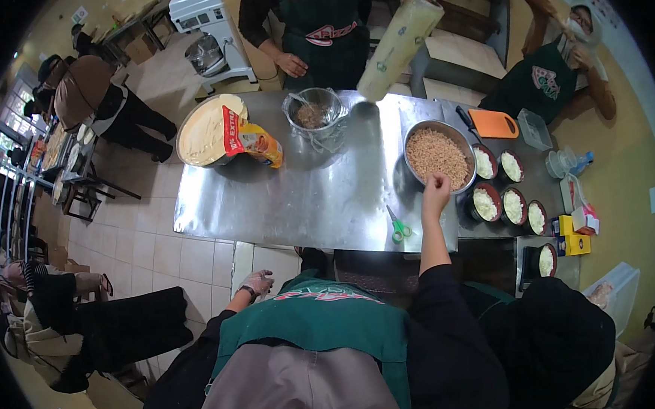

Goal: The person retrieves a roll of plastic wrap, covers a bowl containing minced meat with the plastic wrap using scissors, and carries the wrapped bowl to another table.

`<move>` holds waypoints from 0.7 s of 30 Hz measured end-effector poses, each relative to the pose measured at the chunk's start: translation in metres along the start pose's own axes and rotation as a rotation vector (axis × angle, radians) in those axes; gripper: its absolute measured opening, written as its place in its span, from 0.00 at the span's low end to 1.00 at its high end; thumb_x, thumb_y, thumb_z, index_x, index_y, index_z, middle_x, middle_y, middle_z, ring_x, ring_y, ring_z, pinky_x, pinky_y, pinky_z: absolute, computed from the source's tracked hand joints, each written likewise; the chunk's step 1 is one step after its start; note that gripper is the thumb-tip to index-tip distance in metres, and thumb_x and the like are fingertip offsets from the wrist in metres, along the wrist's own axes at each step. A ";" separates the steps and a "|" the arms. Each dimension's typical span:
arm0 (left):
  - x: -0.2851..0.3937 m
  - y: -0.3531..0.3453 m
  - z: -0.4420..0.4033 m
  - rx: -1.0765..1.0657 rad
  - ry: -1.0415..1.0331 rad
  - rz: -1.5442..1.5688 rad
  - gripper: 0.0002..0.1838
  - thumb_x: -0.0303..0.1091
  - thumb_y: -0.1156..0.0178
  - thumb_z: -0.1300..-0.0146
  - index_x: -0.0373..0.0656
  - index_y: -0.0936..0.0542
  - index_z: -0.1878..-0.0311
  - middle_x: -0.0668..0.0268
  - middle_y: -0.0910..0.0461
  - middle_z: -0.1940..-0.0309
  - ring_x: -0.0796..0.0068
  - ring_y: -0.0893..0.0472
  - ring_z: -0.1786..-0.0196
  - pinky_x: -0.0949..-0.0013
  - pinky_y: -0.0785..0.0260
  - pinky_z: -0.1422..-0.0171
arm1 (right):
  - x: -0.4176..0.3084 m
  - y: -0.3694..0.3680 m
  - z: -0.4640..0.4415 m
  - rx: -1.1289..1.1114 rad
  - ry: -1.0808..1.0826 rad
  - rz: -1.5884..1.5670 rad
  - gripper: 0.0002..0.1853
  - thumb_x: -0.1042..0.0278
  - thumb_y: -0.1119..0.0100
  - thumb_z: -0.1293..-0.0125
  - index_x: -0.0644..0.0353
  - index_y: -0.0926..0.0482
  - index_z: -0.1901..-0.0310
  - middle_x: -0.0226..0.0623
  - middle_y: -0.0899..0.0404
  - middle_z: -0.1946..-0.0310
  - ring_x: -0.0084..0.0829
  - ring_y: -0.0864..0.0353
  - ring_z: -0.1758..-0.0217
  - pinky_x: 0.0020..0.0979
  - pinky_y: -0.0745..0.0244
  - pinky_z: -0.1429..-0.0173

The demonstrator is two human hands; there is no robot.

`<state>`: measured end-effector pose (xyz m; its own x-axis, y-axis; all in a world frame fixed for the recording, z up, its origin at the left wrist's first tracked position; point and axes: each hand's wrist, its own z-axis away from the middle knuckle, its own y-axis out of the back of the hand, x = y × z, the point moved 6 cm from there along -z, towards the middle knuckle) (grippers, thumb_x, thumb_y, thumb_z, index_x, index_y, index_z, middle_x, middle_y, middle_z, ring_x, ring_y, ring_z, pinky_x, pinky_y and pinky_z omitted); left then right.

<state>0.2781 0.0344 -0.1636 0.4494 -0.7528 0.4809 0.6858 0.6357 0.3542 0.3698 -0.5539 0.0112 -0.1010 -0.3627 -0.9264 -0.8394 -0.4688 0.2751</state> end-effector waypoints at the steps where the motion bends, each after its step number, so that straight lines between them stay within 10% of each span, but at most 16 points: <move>1: 0.010 0.003 0.009 0.004 -0.002 -0.002 0.27 0.36 0.44 0.40 0.40 0.31 0.37 0.56 0.17 0.61 0.68 0.18 0.62 0.66 0.25 0.56 | -0.034 -0.011 -0.006 -0.058 0.090 -0.045 0.15 0.66 0.34 0.40 0.62 0.28 0.57 0.29 0.28 0.71 0.23 0.32 0.68 0.26 0.33 0.60; 7: 0.037 0.011 0.020 0.002 -0.100 0.100 0.28 0.39 0.44 0.39 0.41 0.33 0.36 0.57 0.17 0.61 0.70 0.18 0.63 0.68 0.26 0.55 | -0.149 -0.069 -0.085 -0.288 0.104 -0.477 0.48 0.57 0.31 0.42 0.61 0.55 0.29 0.48 0.43 0.35 0.38 0.43 0.31 0.36 0.46 0.30; 21: 0.155 0.033 0.047 0.152 -0.630 0.173 0.23 0.40 0.43 0.36 0.47 0.30 0.38 0.67 0.23 0.66 0.77 0.25 0.62 0.71 0.29 0.56 | -0.216 -0.156 -0.078 -0.511 0.603 -0.375 0.61 0.70 0.23 0.55 0.55 0.64 0.29 0.48 0.38 0.40 0.39 0.33 0.39 0.37 0.36 0.35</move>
<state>0.3439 -0.0531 -0.0398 0.0941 -0.4235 0.9010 0.5250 0.7900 0.3165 0.5641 -0.4651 0.1883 0.5548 -0.4089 -0.7246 -0.4039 -0.8938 0.1951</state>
